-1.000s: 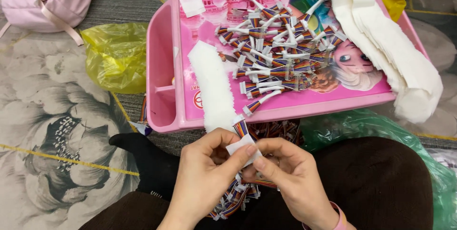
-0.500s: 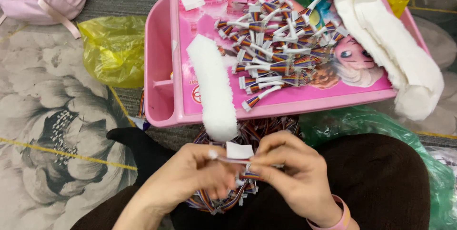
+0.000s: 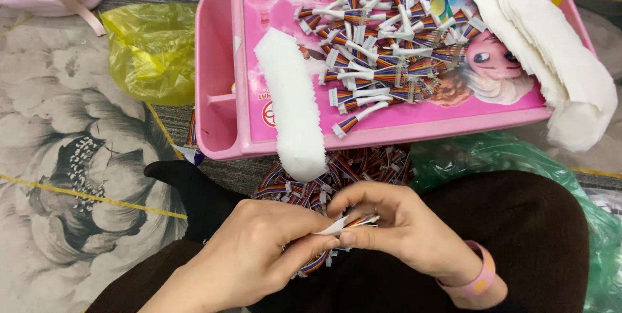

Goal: Wrapping small multi-colored wire bundles with white foam strips

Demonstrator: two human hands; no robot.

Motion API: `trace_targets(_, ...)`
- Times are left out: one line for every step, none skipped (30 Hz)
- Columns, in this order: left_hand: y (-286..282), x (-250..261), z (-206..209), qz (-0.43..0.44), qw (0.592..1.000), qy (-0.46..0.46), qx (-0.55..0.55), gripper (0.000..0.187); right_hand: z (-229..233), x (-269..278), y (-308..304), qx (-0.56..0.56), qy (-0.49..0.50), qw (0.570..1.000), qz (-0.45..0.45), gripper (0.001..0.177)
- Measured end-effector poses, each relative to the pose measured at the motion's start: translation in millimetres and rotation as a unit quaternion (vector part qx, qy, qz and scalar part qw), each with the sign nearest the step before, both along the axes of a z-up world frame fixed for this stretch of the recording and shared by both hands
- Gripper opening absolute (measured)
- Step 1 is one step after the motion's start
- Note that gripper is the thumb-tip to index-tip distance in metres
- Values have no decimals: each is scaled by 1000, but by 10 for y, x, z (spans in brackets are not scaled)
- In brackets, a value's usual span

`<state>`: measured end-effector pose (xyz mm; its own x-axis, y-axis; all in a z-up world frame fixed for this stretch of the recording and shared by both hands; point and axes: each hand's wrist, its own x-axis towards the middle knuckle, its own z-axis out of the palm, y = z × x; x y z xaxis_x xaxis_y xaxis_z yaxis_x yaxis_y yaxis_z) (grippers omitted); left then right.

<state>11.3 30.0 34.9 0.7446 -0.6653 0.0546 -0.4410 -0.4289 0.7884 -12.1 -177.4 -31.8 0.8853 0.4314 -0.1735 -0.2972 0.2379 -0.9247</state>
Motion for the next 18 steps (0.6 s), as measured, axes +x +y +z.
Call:
trace_targets(1, -8, -14, -11, 1000, -10, -9, 8, 6, 0, -15, -17, 40, 999, 33, 18)
trace_targets(2, -18, -25, -11, 1000, -10, -9, 8, -12, -10, -13, -17, 40, 998, 33, 18)
trace_targets(6, -28, -35, -12, 999, -34, -10, 9, -28, -22, -8, 1, 44, 999, 12, 13)
trace_targets(15, -46, -43, -11, 998, -57, -10, 13, -45, -37, 3, 20, 48, 999, -8, 8)
trace_targets(18, -56, -42, -11, 998, -56, -9, 13, -48, -36, 10, 20, 49, 999, -7, 8)
trace_targets(21, -61, -42, -9, 993, -115, 21, 12, -50, -28, 16, 20, 51, 998, 3, 7)
trace_targets(23, -67, -42, -8, 984, -173, 52, 11, -52, -21, 23, 21, 54, 998, 14, 7)
trace_targets(24, -69, -45, -8, 984, -172, 51, 11, 30, -9, 49, 20, 55, 998, 14, 7)
trace_targets(26, -70, -49, 23, 989, -141, 38, 8, 111, 4, 76, -89, -92, 992, 16, 9)
trace_targets(34, -71, -49, 54, 992, -109, 26, 6, 191, 20, 110, -194, -237, 952, 15, 12)
trace_targets(43, -77, -43, 55, 992, -109, 27, 6, 185, -1, 122, -193, -236, 952, 16, 12)
trace_targets(49, -73, -37, 56, 994, -86, 35, 6, 181, -17, 131, -197, -281, 939, -18, 13)
trace_targets(54, -68, -31, 58, 995, -64, 44, 6, 176, -30, 139, -200, -324, 923, -52, 17)
trace_targets(63, -65, -23, 58, 995, -64, 44, 6, 182, -28, 143, -200, -324, 923, -52, 17)
trace_targets(72, -62, -16, 56, 995, -61, 59, 6, 186, -26, 146, -187, -305, 933, -47, 17)
trace_targets(85, -63, -9, 55, 994, -57, 76, 6, 190, -28, 154, -174, -284, 942, -43, 16)
trace_targets(81, -81, -23, 56, 994, -56, 76, 6, 165, -49, 151, -174, -284, 942, -42, 16)
trace_targets(74, -93, -38, 55, 993, -62, 89, 5, 142, -66, 145, -127, -228, 964, -46, 14)
